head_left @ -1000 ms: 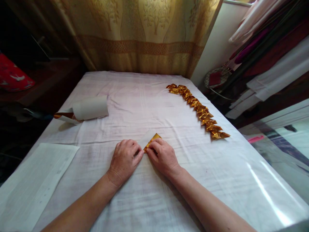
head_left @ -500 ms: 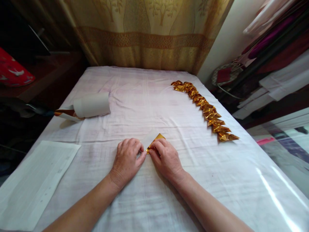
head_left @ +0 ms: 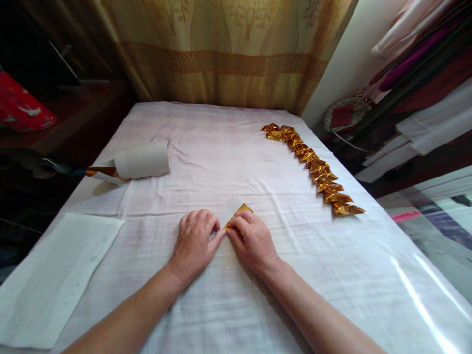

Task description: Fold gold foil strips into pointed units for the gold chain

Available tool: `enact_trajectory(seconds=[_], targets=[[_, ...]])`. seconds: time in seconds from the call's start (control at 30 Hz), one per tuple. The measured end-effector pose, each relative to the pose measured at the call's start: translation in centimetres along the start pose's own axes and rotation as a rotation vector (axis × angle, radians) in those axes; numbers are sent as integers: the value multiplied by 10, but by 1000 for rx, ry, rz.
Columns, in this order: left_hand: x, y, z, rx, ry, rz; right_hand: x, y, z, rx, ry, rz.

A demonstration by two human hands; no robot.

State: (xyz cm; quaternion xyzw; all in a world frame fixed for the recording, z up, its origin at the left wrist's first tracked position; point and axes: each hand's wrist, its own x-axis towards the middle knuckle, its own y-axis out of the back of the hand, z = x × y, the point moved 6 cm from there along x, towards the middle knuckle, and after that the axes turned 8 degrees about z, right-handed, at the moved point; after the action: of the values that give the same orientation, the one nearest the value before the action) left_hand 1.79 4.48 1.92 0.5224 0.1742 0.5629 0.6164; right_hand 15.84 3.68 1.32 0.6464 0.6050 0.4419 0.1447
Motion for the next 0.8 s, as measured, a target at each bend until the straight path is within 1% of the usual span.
enact_trajectory(seconds=[0.2, 0.3, 0.4, 0.53, 0.73, 0.8], targets=[[0, 0, -1, -21, 7, -18, -1, 4, 6, 98, 57, -23], [0, 0, -2, -42, 14, -32, -2, 6, 10, 126, 98, -17], [1, 0, -4, -63, 23, -55, -2, 7, 11, 144, 109, -24], [1, -1, -6, -67, 28, -68, -1, 6, 7, 141, 87, -25], [1, -1, -6, -67, 32, -47, 3, 3, -3, -29, -29, -42], [1, -1, -6, -69, 33, -56, 3, 2, -2, 2, -31, -49]])
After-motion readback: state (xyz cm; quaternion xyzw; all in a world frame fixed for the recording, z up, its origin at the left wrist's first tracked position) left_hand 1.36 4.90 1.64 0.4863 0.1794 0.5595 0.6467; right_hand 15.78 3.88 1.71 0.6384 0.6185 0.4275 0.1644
